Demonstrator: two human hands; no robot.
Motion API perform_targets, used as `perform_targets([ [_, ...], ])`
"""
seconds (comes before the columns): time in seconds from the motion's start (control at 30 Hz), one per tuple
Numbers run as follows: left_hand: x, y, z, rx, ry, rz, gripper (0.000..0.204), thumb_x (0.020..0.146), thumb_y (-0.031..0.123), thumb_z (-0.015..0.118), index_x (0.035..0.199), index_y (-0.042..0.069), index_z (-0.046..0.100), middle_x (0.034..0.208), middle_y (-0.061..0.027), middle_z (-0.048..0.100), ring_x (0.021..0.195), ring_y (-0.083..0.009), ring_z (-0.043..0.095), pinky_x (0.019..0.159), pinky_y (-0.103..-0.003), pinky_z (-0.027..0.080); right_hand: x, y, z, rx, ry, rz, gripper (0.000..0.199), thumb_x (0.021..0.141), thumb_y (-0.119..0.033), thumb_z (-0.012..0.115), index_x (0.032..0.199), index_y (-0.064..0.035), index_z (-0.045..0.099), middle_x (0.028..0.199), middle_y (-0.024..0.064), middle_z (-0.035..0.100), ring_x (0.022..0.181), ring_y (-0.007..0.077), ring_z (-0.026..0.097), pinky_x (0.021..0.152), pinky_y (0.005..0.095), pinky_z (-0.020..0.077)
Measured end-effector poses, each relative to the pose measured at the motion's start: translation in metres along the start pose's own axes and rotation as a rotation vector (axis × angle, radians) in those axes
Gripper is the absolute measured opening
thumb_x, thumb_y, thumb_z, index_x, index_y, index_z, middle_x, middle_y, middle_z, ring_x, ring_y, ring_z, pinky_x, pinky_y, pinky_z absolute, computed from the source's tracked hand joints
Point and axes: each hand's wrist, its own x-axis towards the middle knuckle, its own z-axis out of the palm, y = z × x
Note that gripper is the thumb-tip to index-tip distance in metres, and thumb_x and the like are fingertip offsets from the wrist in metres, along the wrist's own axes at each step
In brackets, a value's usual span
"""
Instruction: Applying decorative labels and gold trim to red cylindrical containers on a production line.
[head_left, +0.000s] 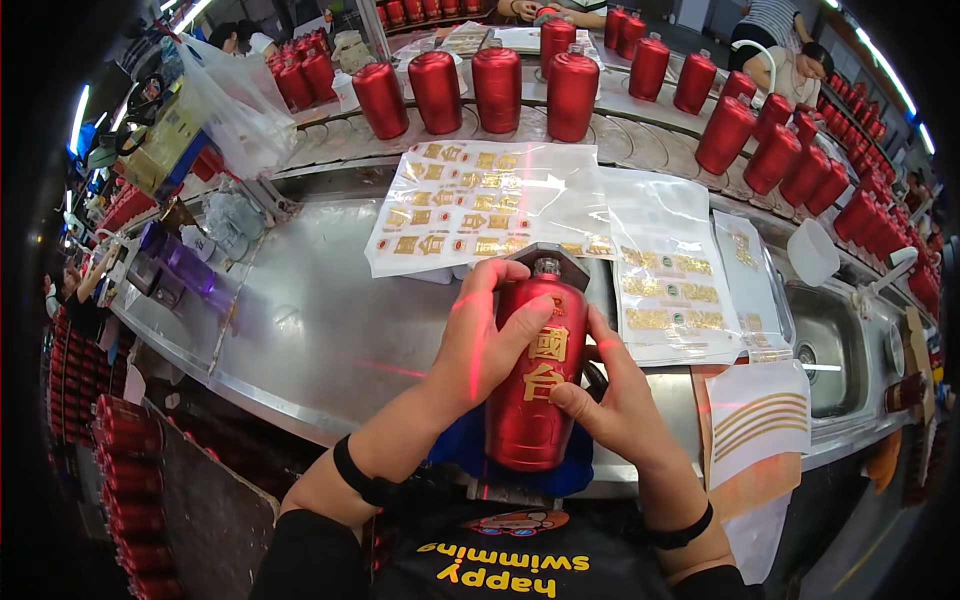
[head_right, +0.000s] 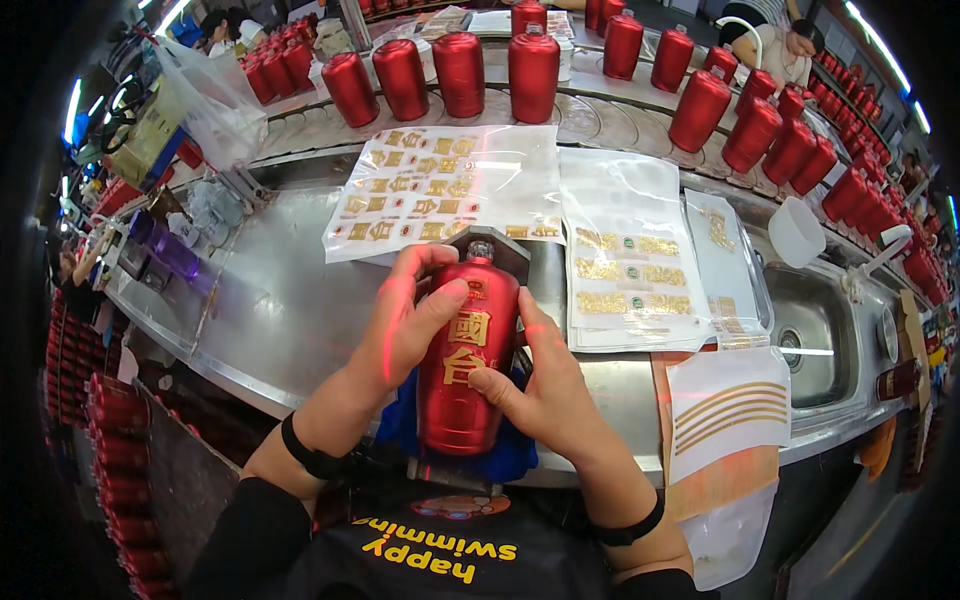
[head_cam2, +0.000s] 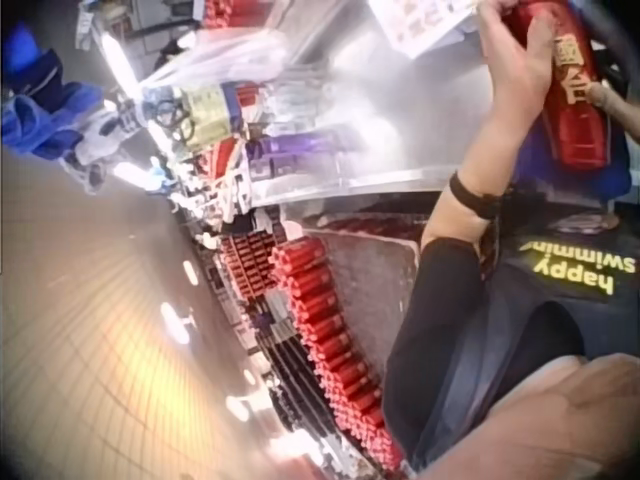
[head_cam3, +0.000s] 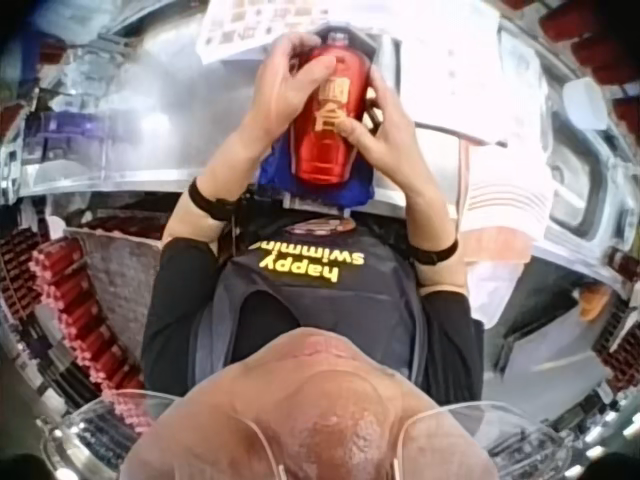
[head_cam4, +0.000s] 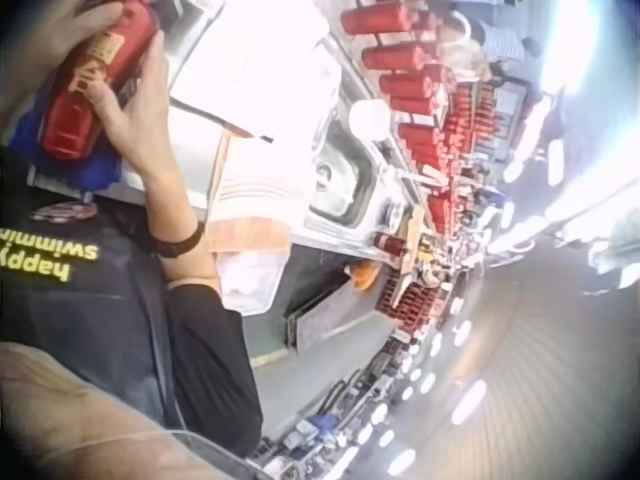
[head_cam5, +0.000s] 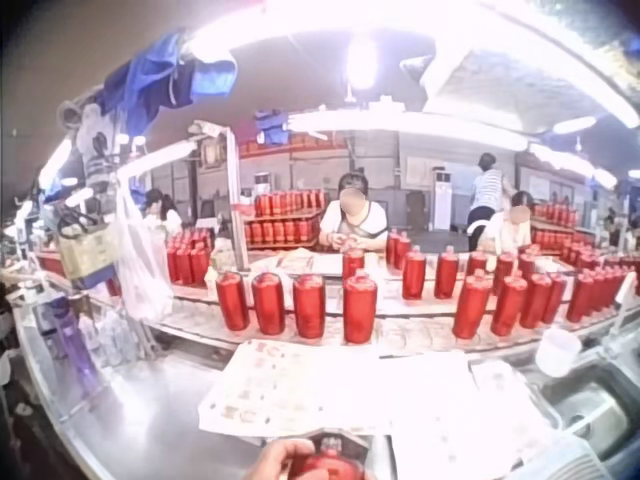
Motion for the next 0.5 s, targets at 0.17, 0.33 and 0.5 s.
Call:
perform_targets([
  [0.17,0.011,0.007,-0.001,0.036,-0.025,-0.071,0.033,0.093,0.024,0.063,0.113,0.002,0.051,0.106,-0.0070,0.056,0.099,-0.0124,0.053,0.088,-0.028,0.045,0.001,-0.003,-0.001,-0.018,-0.018,0.006,0.097,0.083,-0.041,0.076,0.145,0.0129,0.025,0.145,0.0301,0.038,0.137,0.0370,0.038,0.113,0.0415,0.0311],
  [0.33,0.016,0.008,0.002,0.016,-0.031,-0.110,0.027,0.094,0.024,0.060,0.109,0.003,0.052,0.100,-0.0038,0.055,0.095,-0.0091,0.052,0.085,-0.025,0.044,0.001,-0.003,-0.001,-0.024,-0.017,0.001,0.097,0.083,-0.041,0.076,0.145,0.0130,0.025,0.145,0.0303,0.037,0.137,0.0371,0.038,0.113,0.0416,0.0311],
  [0.5,0.016,0.005,-0.001,-0.212,-0.077,-0.136,0.026,0.095,0.025,0.059,0.109,0.004,0.052,0.100,-0.0032,0.055,0.095,-0.0092,0.051,0.086,-0.024,0.043,0.001,-0.001,0.000,-0.018,-0.007,-0.017,0.096,0.083,-0.041,0.076,0.145,0.0129,0.025,0.145,0.0303,0.037,0.137,0.0373,0.039,0.113,0.0417,0.0311],
])
